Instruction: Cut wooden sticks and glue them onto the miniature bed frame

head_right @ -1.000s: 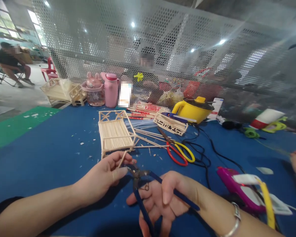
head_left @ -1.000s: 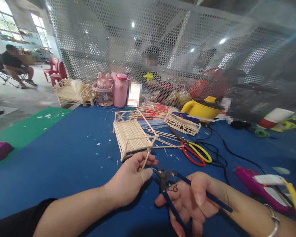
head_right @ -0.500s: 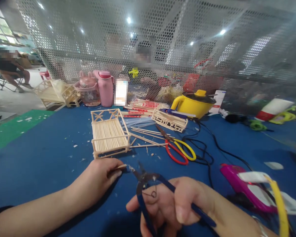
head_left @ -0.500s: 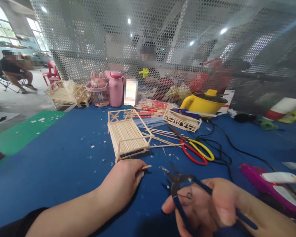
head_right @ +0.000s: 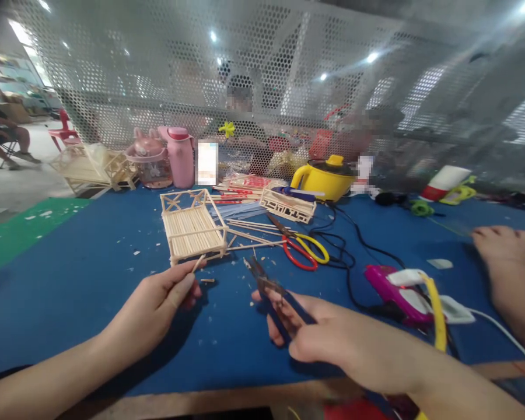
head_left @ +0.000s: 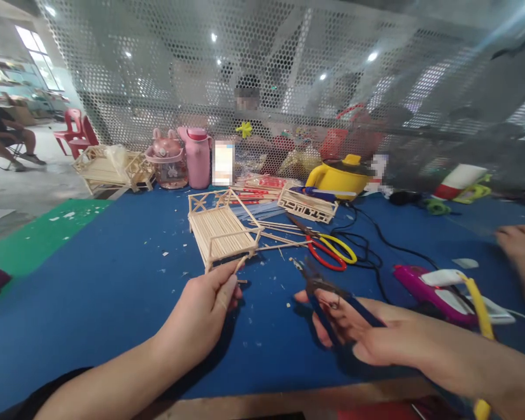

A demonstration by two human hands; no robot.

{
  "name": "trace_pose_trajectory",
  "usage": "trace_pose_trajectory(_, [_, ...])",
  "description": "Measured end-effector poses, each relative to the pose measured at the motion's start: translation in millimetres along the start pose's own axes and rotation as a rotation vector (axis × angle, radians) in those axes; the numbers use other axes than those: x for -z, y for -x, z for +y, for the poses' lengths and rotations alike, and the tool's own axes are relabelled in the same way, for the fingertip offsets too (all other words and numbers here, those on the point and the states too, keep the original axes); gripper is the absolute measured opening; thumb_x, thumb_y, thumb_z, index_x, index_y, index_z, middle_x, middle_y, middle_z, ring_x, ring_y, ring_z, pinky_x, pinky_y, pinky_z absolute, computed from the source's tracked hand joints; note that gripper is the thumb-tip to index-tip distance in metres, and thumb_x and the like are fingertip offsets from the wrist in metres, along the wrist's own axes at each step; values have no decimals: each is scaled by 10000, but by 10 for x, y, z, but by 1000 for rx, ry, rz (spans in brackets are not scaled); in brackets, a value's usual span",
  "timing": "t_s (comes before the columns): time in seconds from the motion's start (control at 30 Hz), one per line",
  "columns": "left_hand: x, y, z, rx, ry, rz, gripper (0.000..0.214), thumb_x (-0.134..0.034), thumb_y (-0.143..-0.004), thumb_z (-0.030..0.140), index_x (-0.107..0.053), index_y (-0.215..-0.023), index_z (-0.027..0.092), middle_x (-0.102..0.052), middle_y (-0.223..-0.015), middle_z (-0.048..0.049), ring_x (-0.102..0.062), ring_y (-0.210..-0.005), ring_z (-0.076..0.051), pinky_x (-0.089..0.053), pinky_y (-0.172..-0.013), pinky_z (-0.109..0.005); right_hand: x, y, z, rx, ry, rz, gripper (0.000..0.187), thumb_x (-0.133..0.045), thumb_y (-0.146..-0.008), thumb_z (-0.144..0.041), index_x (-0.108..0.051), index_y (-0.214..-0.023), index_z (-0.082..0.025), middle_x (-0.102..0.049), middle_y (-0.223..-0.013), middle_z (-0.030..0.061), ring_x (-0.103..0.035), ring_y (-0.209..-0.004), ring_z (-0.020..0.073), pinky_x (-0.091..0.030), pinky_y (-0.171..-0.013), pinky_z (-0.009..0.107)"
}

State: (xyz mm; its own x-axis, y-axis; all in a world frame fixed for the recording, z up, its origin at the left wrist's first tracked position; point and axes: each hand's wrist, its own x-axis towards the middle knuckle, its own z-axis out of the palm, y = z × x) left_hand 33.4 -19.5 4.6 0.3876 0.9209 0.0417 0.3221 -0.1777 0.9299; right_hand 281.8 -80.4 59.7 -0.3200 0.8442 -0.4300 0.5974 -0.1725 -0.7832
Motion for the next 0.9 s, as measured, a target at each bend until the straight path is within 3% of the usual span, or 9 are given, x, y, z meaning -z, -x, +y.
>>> trace_pose_trajectory(0.1, [-34,-9,-1,221,357,-122,378,-399,-882,391,-501,-1173,171,-608,-788,-26,-540,-527,-103,-426,-438,-219,-90,-60,-127,-65,325,181,646,-487,-722,-227,-408,-1363,-228,-493,-1346,48,-396,-1268,274,-288,-1061,426])
trace_pose_trajectory(0.17, [-61,-18,-16,240,483,-180,360,-436,-867,403,-513,-1106,146,-612,-776,-26,-509,-476,-74,-381,-395,-187,-156,-133,-194,-77,497,270,661,-465,-733,-220,-369,-1387,-228,-376,-1434,26,-308,-1324,269,-211,-1101,441])
trace_pose_trajectory(0.27, [-84,-14,-42,191,564,-228,325,-464,-858,407,-535,-1011,129,-623,-758,-21,-477,-454,-45,-358,-410,-170,-241,-244,-261,-75,612,247,639,-433,-745,-210,-381,-1381,-220,-389,-1426,39,-342,-1308,263,-247,-1087,451])
trace_pose_trajectory(0.7, [-122,17,-31,144,578,-272,287,-474,-855,398,-547,-880,122,-644,-799,-36,-506,-495,-48,-404,-497,-192,-360,-318,-311,-17,592,252,663,-419,-694,-153,-422,-1351,-241,-450,-1385,21,-376,-1288,233,-269,-1072,406])
trace_pose_trajectory(0.9, [-148,27,-26,138,553,-277,323,-474,-848,427,-556,-825,116,-608,-701,-12,-491,-491,-52,-389,-498,-189,-392,-328,-328,115,511,300,600,-405,-650,-89,-536,-1216,-236,-612,-1183,32,-539,-1099,190,-386,-926,301])
